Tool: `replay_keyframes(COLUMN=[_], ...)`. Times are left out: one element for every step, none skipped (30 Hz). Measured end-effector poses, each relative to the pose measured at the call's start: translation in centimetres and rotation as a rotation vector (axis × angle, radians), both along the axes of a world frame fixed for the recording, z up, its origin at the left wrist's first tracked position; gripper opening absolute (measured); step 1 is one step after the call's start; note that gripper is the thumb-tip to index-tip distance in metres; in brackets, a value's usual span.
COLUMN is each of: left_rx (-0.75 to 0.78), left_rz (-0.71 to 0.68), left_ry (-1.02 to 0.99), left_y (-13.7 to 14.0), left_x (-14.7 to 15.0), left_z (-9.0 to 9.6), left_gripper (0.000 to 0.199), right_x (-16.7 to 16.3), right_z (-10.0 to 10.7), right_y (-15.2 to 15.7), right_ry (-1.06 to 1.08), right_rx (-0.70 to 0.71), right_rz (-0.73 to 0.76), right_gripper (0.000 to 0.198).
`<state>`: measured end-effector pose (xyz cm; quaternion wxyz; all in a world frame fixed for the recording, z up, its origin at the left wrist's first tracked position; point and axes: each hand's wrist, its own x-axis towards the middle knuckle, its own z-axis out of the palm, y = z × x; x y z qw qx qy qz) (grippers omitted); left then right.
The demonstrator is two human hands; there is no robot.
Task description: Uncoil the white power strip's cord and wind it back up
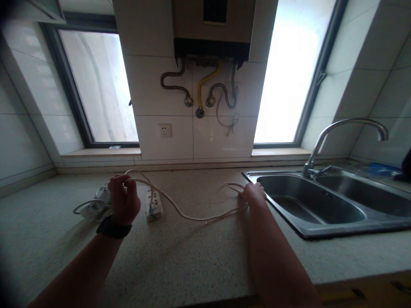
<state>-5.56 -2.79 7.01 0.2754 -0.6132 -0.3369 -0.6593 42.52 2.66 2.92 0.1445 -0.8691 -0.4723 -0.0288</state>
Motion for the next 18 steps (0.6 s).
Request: replay_keyframes(left_rx=[-0.003,-0.004,-0.005,-0.004,-0.004,-0.003,-0.004,-0.003,-0.003,-0.001,0.003,0.005,0.003,-0.001,-0.009,-0.016,-0.02,-0.022], left_rz=[-0.001,-0.002,-0.004,-0.006,-0.008,-0.009,-0.011,-0.014,-0.02,-0.025,-0.031,-0.037,-0.044,-0.052,-0.059,-0.064,-0.069,-0.07], left_ry=[-0.001,-0.001,-0.001,0.002,0.004,0.006,0.005,0.002,-0.001,-0.005,-0.008,-0.009,-0.009,-0.008,-0.004,-0.004,-0.003,0.002], left_y=[0.0,-0.1,-0.1,-0.1,-0.1,-0.1,-0.1,-0.1,0.0,0.0,0.0,0.1,0.1,0.0,0.0,0.0,-0.1,-0.1], left_x=[0.0,0.0,0.0,0.1,0.1,0.1,0.2,0.2,0.2,0.3,0.3,0.3,0.3,0.4,0.4,0.4,0.4,0.5], left_z=[0.0,0.0,0.0,0.1,0.1,0.1,0.1,0.1,0.1,0.1,0.1,0.1,0.1,0.0,0.0,0.0,0.0,0.0], left_gripper=[0.017,0.017,0.016,0.016,0.016,0.016,0.016,0.016,0.016,0.015,0.015,0.016,0.016,0.017,0.017,0.017,0.016,0.015], right_x=[-0.2,-0.5,-0.8,-1.1,-1.4,-1.9,-2.4,-3.1,-3.7,-4.5,-5.2,-5.9,-6.5,-7.0,-7.4,-7.7,-7.9,-8.0], right_z=[0.3,0.6,1.0,1.3,1.7,2.0,2.2,2.5,2.8,3.1,3.4,3.8,4.2,4.6,5.1,5.5,5.9,6.3], right_y=[-0.2,-0.4,-0.6,-0.7,-0.7,-0.7,-0.7,-0.8,-0.9,-1.0,-1.2,-1.4,-1.7,-1.9,-2.1,-2.2,-2.3,-2.2], right_ry=[-0.043,-0.06,-0.039,0.024,0.125,0.246,0.376,0.504,0.632,0.763,0.89,1.004,1.098,1.165,1.212,1.253,1.293,1.343], right_rx=[0.008,0.012,0.025,0.053,0.101,0.178,0.273,0.366,0.445,0.502,0.547,0.595,0.639,0.687,0.737,0.793,0.863,0.944], right_rz=[-0.008,0.025,0.095,0.179,0.25,0.292,0.305,0.307,0.315,0.334,0.351,0.36,0.367,0.373,0.384,0.392,0.392,0.383], right_gripper=[0.065,0.062,0.057,0.053,0.051,0.05,0.049,0.049,0.05,0.049,0.048,0.048,0.05,0.051,0.052,0.055,0.06,0.067])
